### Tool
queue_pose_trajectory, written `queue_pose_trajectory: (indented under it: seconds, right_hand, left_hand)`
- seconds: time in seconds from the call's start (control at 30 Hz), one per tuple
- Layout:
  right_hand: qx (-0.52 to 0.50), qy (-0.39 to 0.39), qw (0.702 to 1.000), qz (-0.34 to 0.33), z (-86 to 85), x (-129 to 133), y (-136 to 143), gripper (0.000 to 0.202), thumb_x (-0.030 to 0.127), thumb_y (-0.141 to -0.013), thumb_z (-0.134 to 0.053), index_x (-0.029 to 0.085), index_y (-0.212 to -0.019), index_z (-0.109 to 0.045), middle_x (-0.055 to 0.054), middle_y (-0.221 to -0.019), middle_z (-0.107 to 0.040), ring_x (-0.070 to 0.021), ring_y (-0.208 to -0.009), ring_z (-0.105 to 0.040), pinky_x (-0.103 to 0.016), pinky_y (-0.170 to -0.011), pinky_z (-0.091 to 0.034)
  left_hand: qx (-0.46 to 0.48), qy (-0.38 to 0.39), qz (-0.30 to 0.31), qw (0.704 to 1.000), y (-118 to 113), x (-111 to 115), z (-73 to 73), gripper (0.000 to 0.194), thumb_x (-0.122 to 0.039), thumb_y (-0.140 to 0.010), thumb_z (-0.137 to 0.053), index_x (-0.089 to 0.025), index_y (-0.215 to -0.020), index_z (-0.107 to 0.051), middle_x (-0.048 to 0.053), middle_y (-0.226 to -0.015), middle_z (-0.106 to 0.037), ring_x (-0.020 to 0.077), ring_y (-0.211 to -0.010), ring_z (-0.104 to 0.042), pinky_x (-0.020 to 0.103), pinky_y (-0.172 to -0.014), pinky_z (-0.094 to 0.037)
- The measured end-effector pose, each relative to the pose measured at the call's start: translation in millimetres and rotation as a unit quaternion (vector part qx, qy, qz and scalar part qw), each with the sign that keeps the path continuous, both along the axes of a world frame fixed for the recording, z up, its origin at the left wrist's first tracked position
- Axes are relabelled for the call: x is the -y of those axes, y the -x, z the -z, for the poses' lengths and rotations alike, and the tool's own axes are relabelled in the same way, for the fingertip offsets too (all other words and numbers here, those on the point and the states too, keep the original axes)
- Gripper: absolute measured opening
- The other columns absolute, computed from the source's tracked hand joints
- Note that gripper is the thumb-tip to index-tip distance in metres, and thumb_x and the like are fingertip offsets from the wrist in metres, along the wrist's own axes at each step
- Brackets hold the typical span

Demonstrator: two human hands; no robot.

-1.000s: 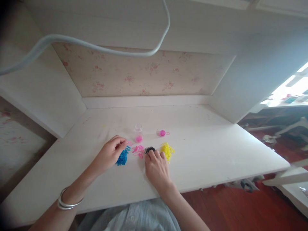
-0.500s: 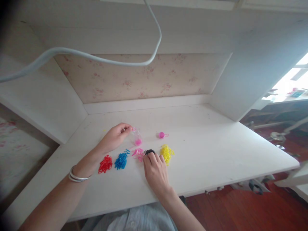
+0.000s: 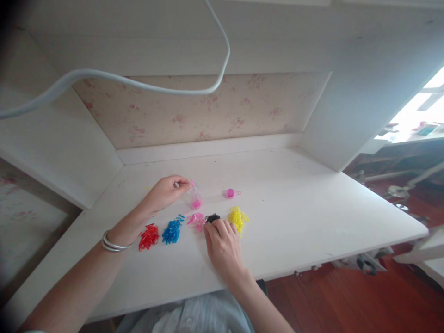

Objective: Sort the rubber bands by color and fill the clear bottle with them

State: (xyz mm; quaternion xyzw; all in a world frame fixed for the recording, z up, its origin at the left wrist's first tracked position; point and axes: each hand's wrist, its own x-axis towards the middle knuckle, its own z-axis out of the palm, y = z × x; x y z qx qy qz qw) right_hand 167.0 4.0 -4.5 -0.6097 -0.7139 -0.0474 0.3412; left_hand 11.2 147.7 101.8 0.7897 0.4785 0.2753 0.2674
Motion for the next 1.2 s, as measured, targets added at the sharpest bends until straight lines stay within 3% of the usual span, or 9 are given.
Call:
queue_pose_trajectory:
  seconds: [0.2,0.37,0.5,0.67,0.87,1.0,1.2]
  right_hand:
    - [-0.026,0.003,1.000,-0.004,0.8,1,1,0.022,0.026,-0.095,-0.045,0.023,-0.099,-0.066,-0.006,-0.085,-0.058,-0.0166,-0.079,-0.052,-0.031,-0.074,-0.040]
    - [-0.118,-0.003,0.993,-0.009,-9.5,-5,-4,0.023,0.028,-0.095,-0.044,0.021,-0.097,-0.065,-0.006,-0.086,-0.058,-0.0162,-0.079,-0.053,-0.031,-0.074,-0.042]
    - [-0.193,-0.013,0.981,-0.004,-29.7,-19,-9,0.025,0.033,-0.094,-0.043,0.021,-0.094,-0.064,-0.006,-0.088,-0.058,-0.0160,-0.081,-0.054,-0.030,-0.073,-0.042]
    - [-0.240,-0.018,0.971,0.011,-57.4,-41,-10,0.025,0.036,-0.093,-0.042,0.022,-0.090,-0.063,-0.004,-0.089,-0.057,-0.0143,-0.080,-0.053,-0.027,-0.072,-0.042]
    - [-0.298,-0.002,0.955,0.001,-82.8,-79,-8,0.028,0.042,-0.089,-0.047,0.022,-0.087,-0.066,-0.001,-0.084,-0.056,-0.0118,-0.069,-0.049,-0.025,-0.066,-0.039]
    - [-0.327,0.030,0.944,-0.029,-90.0,-101,-3,0.029,0.044,-0.086,-0.049,0.022,-0.084,-0.068,0.001,-0.081,-0.056,-0.0106,-0.065,-0.046,-0.024,-0.063,-0.038]
    - [-0.345,0.070,0.935,-0.037,-82.1,-116,5,0.027,0.044,-0.081,-0.055,0.021,-0.081,-0.069,0.001,-0.076,-0.059,-0.0113,-0.063,-0.046,-0.024,-0.060,-0.036]
  left_hand:
    - [0.008,-0.005,-0.010,1.000,1,1,-1.6,0.025,-0.035,-0.079,-0.054,-0.018,-0.089,-0.070,0.003,-0.089,-0.071,0.0168,-0.080,-0.063,0.027,-0.078,-0.046]
    - [0.010,-0.057,-0.026,0.998,13,16,1.9,0.024,-0.034,-0.083,-0.051,-0.019,-0.089,-0.067,0.002,-0.089,-0.069,0.0151,-0.078,-0.061,0.026,-0.077,-0.046]
    - [-0.038,-0.086,-0.002,0.996,25,40,17.8,0.024,-0.032,-0.086,-0.047,-0.019,-0.087,-0.066,0.003,-0.088,-0.065,0.0150,-0.081,-0.059,0.026,-0.077,-0.045]
    - [-0.149,-0.062,0.029,0.986,31,67,48.4,0.026,-0.032,-0.091,-0.041,-0.024,-0.087,-0.066,0.001,-0.089,-0.062,0.0134,-0.078,-0.060,0.025,-0.073,-0.044]
    - [-0.280,-0.095,0.038,0.955,26,79,75.8,0.021,-0.024,-0.090,-0.043,-0.021,-0.084,-0.063,0.004,-0.094,-0.061,0.0163,-0.081,-0.061,0.027,-0.070,-0.045]
    - [-0.286,-0.105,0.030,0.952,24,79,86.5,0.020,-0.023,-0.090,-0.044,-0.021,-0.090,-0.064,0.006,-0.100,-0.061,0.0179,-0.086,-0.061,0.028,-0.070,-0.046]
    - [-0.278,-0.108,0.030,0.954,24,79,94.6,0.024,-0.020,-0.092,-0.039,-0.020,-0.089,-0.063,0.007,-0.098,-0.062,0.0183,-0.086,-0.061,0.029,-0.070,-0.047]
